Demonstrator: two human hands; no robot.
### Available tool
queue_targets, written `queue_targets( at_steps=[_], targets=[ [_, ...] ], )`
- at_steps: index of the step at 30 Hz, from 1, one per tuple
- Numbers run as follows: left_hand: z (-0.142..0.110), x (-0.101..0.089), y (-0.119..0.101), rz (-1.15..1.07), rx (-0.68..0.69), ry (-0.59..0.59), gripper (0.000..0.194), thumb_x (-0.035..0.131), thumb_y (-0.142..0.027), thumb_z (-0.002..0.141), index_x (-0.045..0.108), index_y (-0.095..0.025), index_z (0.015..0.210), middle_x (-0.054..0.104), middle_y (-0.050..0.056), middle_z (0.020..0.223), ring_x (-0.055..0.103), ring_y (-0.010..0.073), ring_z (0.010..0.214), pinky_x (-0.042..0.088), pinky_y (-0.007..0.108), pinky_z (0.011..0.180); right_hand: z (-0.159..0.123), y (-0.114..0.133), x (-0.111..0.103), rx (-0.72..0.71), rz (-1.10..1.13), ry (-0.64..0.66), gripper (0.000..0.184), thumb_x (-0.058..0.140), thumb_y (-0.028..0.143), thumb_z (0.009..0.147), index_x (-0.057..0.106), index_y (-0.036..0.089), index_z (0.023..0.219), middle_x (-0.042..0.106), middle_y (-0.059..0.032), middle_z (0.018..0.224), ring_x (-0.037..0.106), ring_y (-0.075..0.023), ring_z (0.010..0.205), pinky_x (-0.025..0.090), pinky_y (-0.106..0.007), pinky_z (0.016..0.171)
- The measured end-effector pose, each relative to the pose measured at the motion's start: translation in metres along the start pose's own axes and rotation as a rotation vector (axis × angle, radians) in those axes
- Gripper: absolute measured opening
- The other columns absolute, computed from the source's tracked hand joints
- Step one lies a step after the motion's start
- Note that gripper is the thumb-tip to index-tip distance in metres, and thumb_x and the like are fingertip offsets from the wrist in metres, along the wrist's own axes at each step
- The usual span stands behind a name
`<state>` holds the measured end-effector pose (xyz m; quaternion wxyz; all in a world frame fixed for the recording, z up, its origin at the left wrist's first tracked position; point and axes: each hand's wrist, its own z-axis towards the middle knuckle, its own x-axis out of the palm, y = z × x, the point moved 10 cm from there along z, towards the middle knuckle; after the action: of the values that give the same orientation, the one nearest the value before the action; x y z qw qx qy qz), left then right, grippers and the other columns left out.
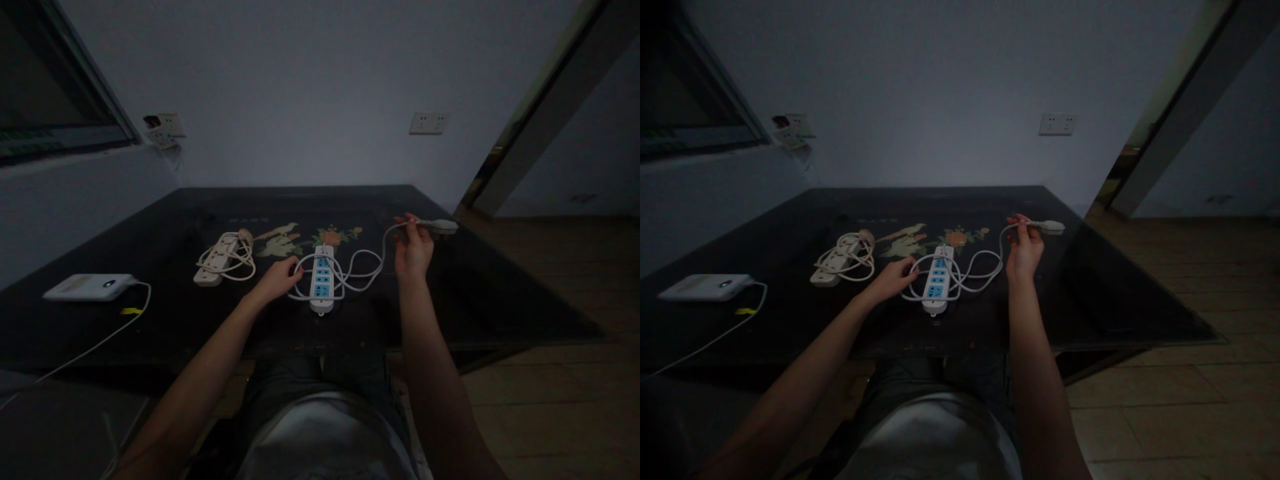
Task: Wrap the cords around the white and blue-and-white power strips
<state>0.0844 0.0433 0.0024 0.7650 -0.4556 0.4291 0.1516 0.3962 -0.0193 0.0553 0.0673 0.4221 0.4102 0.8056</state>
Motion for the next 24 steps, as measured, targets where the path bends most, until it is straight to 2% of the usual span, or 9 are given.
queue_targets(
  at_steps=[3,7,10,12,15,17,19,21,24],
  targets=[
    [0.001,-0.004,0.001,-0.009,-0.007,-0.044,0.024,0.046,-0.039,0.087,0.058,-0.018,0.087,0.060,0.001,0.074,0.054,0.0154,0.066,0.039,0.026,0.061,-0.001,-0.002,0.003,0.007,-0.034,0.016,0.026,0.068,0.037,0.073,0.067,0.017,0.090,0.069,-0.0032,0.083,0.063,-0.0134,0.080,0.044,-0.022,0.061],
    [0.002,-0.024,-0.004,0.021,0.049,-0.232,0.018,0.049,-0.030,0.087,0.058,-0.018,0.097,0.063,0.005,0.092,0.057,0.0177,0.082,0.043,0.029,0.074,-0.003,0.008,0.007,-0.022,-0.033,0.049,0.029,0.067,0.040,0.074,0.067,0.016,0.090,0.063,0.0002,0.073,0.060,-0.0105,0.070,0.044,-0.022,0.063],
    [0.007,-0.030,-0.025,0.032,0.118,-0.273,0.014,0.048,-0.024,0.087,0.058,-0.019,0.095,0.063,0.005,0.092,0.057,0.0188,0.087,0.044,0.032,0.080,-0.004,0.025,0.016,-0.044,-0.144,0.173,0.031,0.065,0.043,0.076,0.068,0.016,0.093,0.057,0.0029,0.065,0.054,-0.0087,0.062,0.041,-0.021,0.059],
    [0.013,-0.025,-0.052,0.025,0.193,-0.234,0.014,0.048,-0.023,0.087,0.058,-0.019,0.095,0.063,0.005,0.092,0.058,0.0191,0.088,0.044,0.033,0.082,-0.005,0.035,0.023,-0.045,-0.275,0.291,0.034,0.063,0.044,0.079,0.068,0.015,0.096,0.052,0.0043,0.060,0.050,-0.0082,0.056,0.037,-0.021,0.054],
    [0.031,-0.004,-0.101,0.019,0.300,-0.125,0.016,0.048,-0.023,0.087,0.060,-0.019,0.096,0.065,0.006,0.095,0.058,0.0207,0.094,0.042,0.035,0.088,-0.003,0.038,0.028,-0.022,-0.458,0.452,0.039,0.059,0.048,0.081,0.067,0.014,0.098,0.044,0.0067,0.051,0.040,-0.0075,0.047,0.028,-0.021,0.046],
    [0.050,0.020,-0.121,0.020,0.277,-0.008,0.017,0.051,-0.023,0.085,0.062,-0.019,0.096,0.065,0.008,0.100,0.057,0.0240,0.102,0.039,0.039,0.095,0.002,0.033,0.024,-0.006,-0.543,0.511,0.042,0.058,0.053,0.081,0.067,0.014,0.094,0.038,0.0084,0.046,0.033,-0.0071,0.043,0.023,-0.022,0.043],
    [0.074,0.043,-0.125,0.013,0.161,0.040,0.012,0.056,-0.023,0.080,0.064,-0.016,0.086,0.065,0.014,0.099,0.055,0.0308,0.109,0.035,0.046,0.100,0.009,0.023,0.016,0.007,-0.595,0.526,0.044,0.056,0.056,0.080,0.065,0.014,0.088,0.034,0.0095,0.044,0.029,-0.0068,0.040,0.021,-0.021,0.042],
    [0.096,0.065,-0.124,0.003,0.097,0.059,0.006,0.065,-0.020,0.072,0.063,-0.014,0.069,0.066,0.017,0.087,0.054,0.0386,0.110,0.033,0.053,0.100,0.014,0.011,0.005,0.026,-0.642,0.517,0.044,0.054,0.058,0.079,0.063,0.015,0.083,0.033,0.0096,0.044,0.027,-0.0068,0.039,0.019,-0.021,0.041],
    [0.123,0.094,-0.108,-0.057,0.003,0.090,0.019,0.073,-0.010,0.057,0.056,-0.016,0.054,0.065,0.015,0.072,0.058,0.0420,0.104,0.035,0.057,0.096,0.019,-0.006,-0.012,0.045,-0.775,0.494,0.048,0.050,0.060,0.079,0.064,0.014,0.078,0.033,0.0081,0.044,0.027,-0.0076,0.040,0.019,-0.022,0.041]
  ],
)
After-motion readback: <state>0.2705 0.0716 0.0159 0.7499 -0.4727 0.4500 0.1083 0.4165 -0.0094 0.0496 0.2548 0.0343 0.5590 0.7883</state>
